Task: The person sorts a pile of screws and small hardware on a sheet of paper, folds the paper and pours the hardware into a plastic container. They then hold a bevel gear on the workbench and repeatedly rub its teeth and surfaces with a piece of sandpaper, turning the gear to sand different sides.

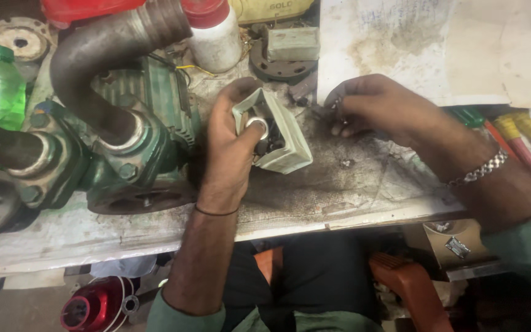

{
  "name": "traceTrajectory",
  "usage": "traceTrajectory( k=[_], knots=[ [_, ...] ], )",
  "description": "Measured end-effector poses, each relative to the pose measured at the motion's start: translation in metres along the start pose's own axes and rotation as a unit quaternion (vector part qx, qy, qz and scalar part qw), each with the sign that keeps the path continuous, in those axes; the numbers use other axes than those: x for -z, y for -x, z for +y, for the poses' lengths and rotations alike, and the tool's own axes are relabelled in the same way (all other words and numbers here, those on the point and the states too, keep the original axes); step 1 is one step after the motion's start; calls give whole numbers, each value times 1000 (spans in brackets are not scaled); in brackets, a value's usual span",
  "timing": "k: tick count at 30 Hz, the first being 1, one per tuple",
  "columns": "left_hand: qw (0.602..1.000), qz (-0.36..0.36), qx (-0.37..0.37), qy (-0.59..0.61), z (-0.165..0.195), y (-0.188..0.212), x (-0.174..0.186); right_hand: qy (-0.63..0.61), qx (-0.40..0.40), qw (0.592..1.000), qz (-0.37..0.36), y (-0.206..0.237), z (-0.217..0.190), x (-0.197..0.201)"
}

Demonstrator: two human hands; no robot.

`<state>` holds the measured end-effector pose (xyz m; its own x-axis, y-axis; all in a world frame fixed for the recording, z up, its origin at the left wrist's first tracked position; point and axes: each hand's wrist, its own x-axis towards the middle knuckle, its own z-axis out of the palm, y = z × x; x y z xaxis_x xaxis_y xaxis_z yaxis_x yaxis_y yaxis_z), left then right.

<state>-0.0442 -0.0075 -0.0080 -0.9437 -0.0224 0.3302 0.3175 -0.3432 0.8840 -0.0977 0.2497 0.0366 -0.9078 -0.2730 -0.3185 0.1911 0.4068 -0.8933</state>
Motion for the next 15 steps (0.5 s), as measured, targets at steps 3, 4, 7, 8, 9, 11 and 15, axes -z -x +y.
traceTrajectory(
  k=[3, 4, 7, 8, 9, 11, 15],
  knots=[
    [996, 6, 84, 42, 3, 1, -3, -76, -28, 997, -5, -12, 15, 2],
    [996, 1, 74, 41, 4, 3, -4, 29, 20, 999, -5, -13, 17, 0],
    [998, -11, 51, 47, 5, 9, -3, 296, 164, 941, -21, -9, 15, -16],
    [997, -16, 44, 56, 4, 11, -2, 355, 214, 910, -30, -6, 11, -22],
    [997, -22, 36, 67, 3, 12, -2, 412, 263, 872, -38, -3, 8, -28],
    [999, -13, 20, 31, 1, 12, -2, 464, 273, 842, -11, 3, 1, -39],
    [1000, -8, -5, 21, -5, 14, -5, 520, 259, 814, 22, 8, -10, -50]
  ],
)
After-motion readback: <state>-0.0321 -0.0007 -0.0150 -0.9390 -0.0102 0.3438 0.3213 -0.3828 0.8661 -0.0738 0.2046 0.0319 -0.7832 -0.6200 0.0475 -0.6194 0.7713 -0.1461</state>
